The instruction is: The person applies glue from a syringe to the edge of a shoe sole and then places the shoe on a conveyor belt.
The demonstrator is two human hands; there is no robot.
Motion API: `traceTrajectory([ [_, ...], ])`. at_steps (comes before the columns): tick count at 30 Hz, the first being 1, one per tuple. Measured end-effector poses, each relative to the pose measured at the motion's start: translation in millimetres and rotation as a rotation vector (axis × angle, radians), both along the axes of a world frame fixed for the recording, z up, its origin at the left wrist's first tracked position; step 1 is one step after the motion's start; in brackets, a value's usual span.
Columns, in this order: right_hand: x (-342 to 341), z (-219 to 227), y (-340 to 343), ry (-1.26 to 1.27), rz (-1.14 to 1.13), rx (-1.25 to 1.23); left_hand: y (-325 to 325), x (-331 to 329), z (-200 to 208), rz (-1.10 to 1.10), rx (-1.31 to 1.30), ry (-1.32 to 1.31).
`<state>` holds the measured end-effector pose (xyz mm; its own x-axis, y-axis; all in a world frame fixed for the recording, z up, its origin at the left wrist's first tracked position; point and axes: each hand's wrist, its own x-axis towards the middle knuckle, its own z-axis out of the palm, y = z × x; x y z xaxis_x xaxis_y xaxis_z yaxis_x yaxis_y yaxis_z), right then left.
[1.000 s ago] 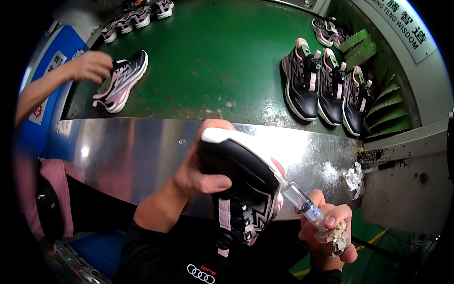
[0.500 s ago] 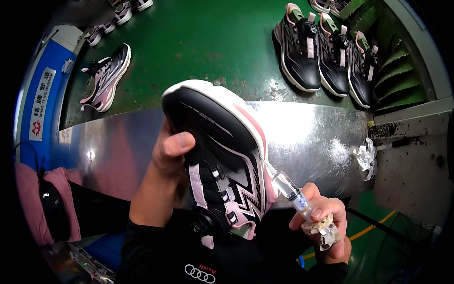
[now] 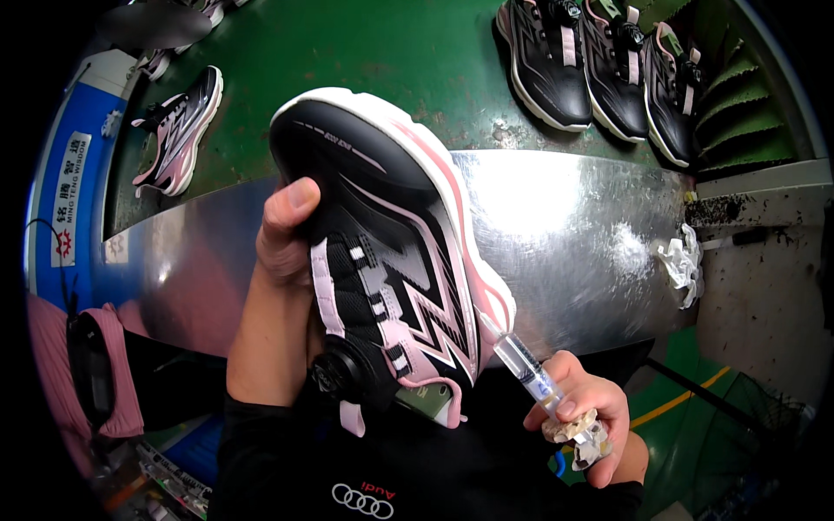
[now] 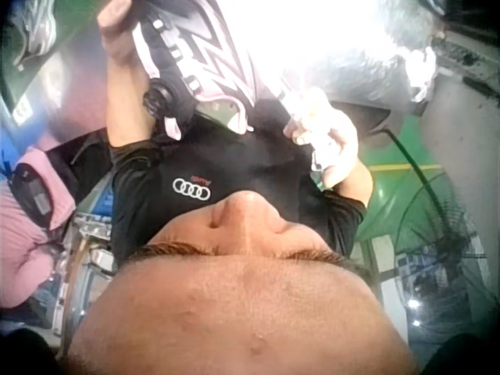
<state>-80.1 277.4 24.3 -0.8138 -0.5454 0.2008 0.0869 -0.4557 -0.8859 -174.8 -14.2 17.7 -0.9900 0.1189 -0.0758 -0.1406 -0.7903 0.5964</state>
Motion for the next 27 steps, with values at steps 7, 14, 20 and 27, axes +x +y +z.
traceTrajectory([
  [7, 15, -4, 8, 0.055, -0.03, 0.055, -8, -5, -9, -0.09, 0.122, -0.002],
  [14, 22, -12, 13, 0.094, -0.048, 0.058, -8, -5, -5, -0.121, 0.18, -0.052],
  [20, 27, -23, 18, 0.084, -0.06, 0.069, -10, -11, -12, -0.027, 0.093, -0.155],
  [27, 27, -33, 19, 0.079, -0.059, 0.043, -60, -12, -29, -0.012, -0.161, -0.216],
])
